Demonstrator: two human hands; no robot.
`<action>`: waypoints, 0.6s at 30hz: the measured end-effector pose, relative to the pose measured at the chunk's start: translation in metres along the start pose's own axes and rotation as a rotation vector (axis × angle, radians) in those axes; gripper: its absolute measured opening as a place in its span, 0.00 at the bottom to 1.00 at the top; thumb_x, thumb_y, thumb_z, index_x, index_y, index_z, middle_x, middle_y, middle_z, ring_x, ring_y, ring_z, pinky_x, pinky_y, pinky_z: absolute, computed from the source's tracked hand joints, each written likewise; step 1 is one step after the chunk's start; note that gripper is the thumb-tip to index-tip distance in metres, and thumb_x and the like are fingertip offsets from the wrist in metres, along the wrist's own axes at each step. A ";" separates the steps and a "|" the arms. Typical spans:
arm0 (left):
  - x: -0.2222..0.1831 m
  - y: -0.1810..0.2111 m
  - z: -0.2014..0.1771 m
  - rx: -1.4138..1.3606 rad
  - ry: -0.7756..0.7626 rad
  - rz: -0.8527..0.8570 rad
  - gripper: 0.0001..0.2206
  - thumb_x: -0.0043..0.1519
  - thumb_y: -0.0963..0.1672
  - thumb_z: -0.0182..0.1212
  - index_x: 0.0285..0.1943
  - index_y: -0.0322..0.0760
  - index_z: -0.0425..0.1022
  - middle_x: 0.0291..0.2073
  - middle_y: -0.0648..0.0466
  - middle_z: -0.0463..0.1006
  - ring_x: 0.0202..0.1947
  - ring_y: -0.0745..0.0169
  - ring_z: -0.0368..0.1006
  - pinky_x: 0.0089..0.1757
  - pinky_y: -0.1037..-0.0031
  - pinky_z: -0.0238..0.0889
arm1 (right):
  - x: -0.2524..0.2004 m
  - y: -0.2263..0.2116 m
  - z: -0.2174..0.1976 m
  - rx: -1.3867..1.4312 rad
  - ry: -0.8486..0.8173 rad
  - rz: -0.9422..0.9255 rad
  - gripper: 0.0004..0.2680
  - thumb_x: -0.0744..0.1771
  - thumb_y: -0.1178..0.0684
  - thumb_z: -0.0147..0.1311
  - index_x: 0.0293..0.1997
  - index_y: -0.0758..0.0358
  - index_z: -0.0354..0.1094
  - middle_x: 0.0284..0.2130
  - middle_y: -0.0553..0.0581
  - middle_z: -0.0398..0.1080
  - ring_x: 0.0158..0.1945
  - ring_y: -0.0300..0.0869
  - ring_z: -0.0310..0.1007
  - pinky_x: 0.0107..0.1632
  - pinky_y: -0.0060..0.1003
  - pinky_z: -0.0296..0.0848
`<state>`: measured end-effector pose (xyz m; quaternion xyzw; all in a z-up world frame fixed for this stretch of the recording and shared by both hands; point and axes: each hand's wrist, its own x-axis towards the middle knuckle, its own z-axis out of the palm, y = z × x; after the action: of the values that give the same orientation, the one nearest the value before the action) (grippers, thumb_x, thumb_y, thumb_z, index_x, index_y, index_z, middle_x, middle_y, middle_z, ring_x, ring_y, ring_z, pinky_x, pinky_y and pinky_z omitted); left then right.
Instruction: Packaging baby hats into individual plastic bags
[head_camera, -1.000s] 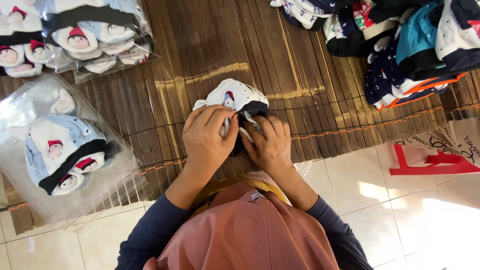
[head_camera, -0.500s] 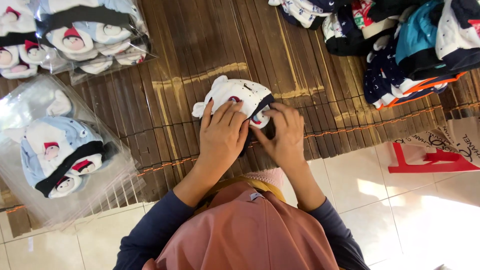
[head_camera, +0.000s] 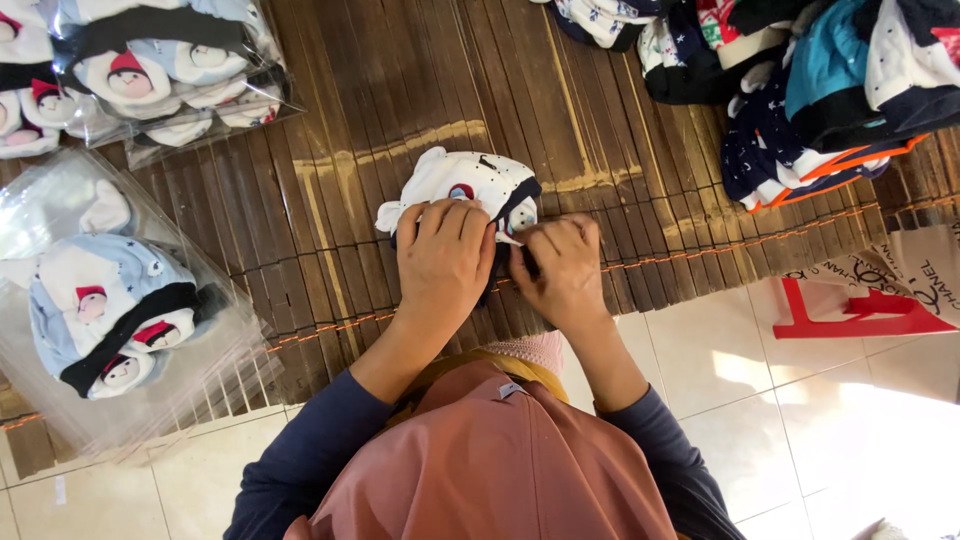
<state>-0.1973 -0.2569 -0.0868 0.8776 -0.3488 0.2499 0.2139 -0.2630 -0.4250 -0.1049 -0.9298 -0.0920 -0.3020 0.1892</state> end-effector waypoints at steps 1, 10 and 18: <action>0.001 0.001 0.000 0.000 0.019 0.007 0.05 0.66 0.46 0.62 0.40 0.43 0.74 0.36 0.56 0.78 0.48 0.56 0.75 0.56 0.59 0.58 | -0.002 0.001 0.001 0.037 0.002 0.011 0.05 0.63 0.54 0.65 0.36 0.56 0.73 0.30 0.50 0.73 0.37 0.45 0.74 0.53 0.43 0.64; 0.000 0.002 -0.004 0.002 0.063 0.025 0.06 0.67 0.45 0.61 0.38 0.43 0.74 0.32 0.58 0.75 0.43 0.59 0.73 0.49 0.65 0.59 | 0.006 0.010 0.006 0.414 -0.017 0.597 0.07 0.65 0.60 0.63 0.45 0.63 0.72 0.34 0.59 0.77 0.35 0.50 0.76 0.42 0.43 0.72; 0.003 0.006 -0.006 0.039 0.105 0.052 0.06 0.65 0.45 0.63 0.36 0.43 0.73 0.31 0.59 0.73 0.41 0.61 0.73 0.45 0.67 0.59 | 0.007 0.018 0.016 0.595 -0.031 0.754 0.06 0.62 0.64 0.62 0.37 0.61 0.70 0.26 0.51 0.74 0.30 0.38 0.73 0.40 0.34 0.70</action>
<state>-0.2019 -0.2591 -0.0791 0.8579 -0.3547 0.3079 0.2082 -0.2433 -0.4344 -0.1183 -0.8082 0.1661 -0.1591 0.5422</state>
